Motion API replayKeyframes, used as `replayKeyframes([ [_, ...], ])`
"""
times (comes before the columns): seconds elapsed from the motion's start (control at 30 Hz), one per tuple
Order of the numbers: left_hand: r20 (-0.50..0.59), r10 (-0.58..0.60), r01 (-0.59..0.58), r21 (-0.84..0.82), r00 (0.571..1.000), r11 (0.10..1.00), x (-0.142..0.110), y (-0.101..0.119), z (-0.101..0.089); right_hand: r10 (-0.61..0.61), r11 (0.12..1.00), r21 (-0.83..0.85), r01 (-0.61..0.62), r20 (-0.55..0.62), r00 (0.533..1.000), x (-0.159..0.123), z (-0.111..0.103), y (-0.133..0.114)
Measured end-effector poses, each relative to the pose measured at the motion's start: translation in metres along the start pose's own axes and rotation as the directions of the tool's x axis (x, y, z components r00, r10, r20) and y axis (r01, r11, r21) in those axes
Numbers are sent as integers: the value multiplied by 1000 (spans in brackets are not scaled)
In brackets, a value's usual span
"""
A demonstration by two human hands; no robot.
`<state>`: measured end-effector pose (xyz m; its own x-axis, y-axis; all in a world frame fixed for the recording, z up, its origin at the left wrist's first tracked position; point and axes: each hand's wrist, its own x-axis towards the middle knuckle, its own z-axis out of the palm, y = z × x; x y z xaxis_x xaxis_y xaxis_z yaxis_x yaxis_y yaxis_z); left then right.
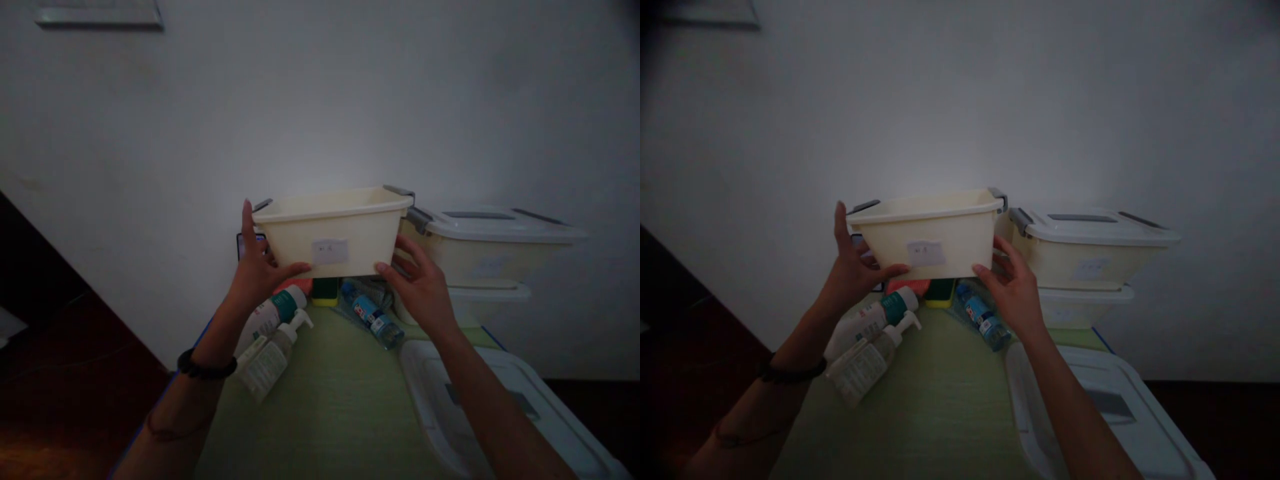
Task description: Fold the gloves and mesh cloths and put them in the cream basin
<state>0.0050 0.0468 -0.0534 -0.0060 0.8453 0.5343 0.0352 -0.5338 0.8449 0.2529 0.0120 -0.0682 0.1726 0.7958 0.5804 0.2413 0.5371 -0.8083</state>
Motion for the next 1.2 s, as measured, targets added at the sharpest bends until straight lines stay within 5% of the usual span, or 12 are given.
replayKeyframes([
  [0.47, -176, 33, -9, 134, 984, 991, 5, 2, -5, 56, 997, -55, -55, 21, 998, -6, 14, 18],
  [0.6, -221, 44, -14, 134, 974, 991, 5, 4, -5, 110, 948, -318, -27, 248, 962, -32, 36, 34],
  [0.83, -221, 25, 20, 203, 975, 979, 4, 4, -7, 133, 728, -647, 229, 461, 877, -69, 82, 49],
  [1.03, -217, 10, 31, 183, 976, 983, 4, 6, -7, 135, 502, -798, 334, 453, 881, -47, 103, 67],
  [1.2, -221, 29, 5, 154, 975, 988, 4, 5, -8, 85, 402, -816, 415, 484, 871, -35, 101, 70],
])
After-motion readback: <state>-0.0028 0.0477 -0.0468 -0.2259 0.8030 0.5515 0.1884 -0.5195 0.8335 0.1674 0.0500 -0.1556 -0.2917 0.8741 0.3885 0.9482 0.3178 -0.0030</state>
